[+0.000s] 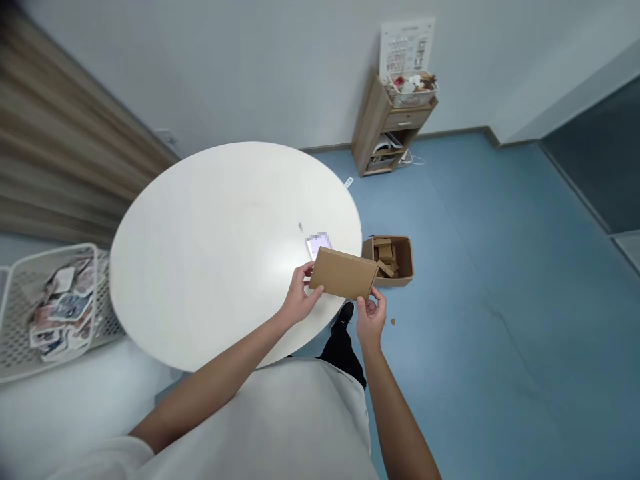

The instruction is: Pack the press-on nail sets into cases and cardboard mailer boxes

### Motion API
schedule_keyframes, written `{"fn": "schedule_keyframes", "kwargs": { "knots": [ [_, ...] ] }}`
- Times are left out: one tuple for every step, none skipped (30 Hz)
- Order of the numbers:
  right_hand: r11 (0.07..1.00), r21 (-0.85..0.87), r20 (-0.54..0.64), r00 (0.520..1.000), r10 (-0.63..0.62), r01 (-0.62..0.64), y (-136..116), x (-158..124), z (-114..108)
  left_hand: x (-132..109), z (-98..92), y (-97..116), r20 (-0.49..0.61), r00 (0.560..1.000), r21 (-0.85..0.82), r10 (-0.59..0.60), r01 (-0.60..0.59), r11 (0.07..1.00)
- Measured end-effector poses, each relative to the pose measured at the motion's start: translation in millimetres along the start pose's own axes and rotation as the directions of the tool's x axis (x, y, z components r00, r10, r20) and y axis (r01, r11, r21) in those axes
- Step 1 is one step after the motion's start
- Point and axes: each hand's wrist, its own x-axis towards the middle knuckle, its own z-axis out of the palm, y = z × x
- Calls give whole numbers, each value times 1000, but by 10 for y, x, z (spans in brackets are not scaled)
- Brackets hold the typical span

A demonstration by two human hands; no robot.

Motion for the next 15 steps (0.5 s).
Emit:
{"fn": "schedule_keyframes", "kwargs": {
  "knots": [
    [1000, -11, -6, 1000, 6, -7, 36, 166, -212, 81, 256, 33, 34, 999, 6, -12, 12, 1000],
    [999, -32, -8, 1000, 19, -19, 72, 337, -424, 170, 513, 58, 73, 997, 6, -35, 35, 999],
    [997, -60, -12, 999, 37, -38, 113, 507, -630, 269, 769, 73, 114, 991, 2, -70, 70, 998],
    [994, -91, -19, 998, 59, -60, 158, 673, -826, 377, 1019, 76, 155, 981, -5, -113, 115, 993],
    [989, -121, -30, 996, 82, -86, 209, 834, -1006, 491, 1262, 66, 189, 968, -14, -163, 168, 986],
    [983, -146, -46, 993, 106, -112, 265, 986, -1166, 611, 1494, 44, 218, 953, -17, -209, 218, 976],
    [976, -166, -59, 990, 130, -138, 326, 1128, -1306, 732, 1712, 13, 248, 937, -10, -247, 258, 966],
    [970, -181, -69, 986, 154, -164, 389, 1260, -1424, 854, 1915, -24, 266, 923, 1, -280, 290, 957],
    [963, -191, -74, 981, 178, -189, 451, 1383, -1523, 974, 2102, -65, 288, 910, 9, -299, 310, 951],
    [958, -197, -75, 977, 199, -210, 509, 1498, -1605, 1091, 2271, -104, 294, 902, 18, -317, 326, 945],
    [953, -200, -76, 973, 216, -227, 561, 1605, -1674, 1204, 2424, -140, 298, 896, 28, -329, 336, 941],
    [950, -202, -76, 971, 228, -239, 604, 1704, -1734, 1312, 2562, -168, 305, 890, 40, -339, 344, 938],
    [948, -201, -78, 969, 234, -245, 638, 1797, -1787, 1413, 2687, -188, 305, 885, 51, -351, 353, 934],
    [948, -199, -82, 969, 235, -247, 664, 1883, -1836, 1507, 2798, -198, 319, 877, 57, -358, 360, 931],
    [950, -194, -86, 969, 232, -245, 682, 1960, -1880, 1592, 2896, -200, 328, 873, 60, -360, 362, 930]
  ]
}}
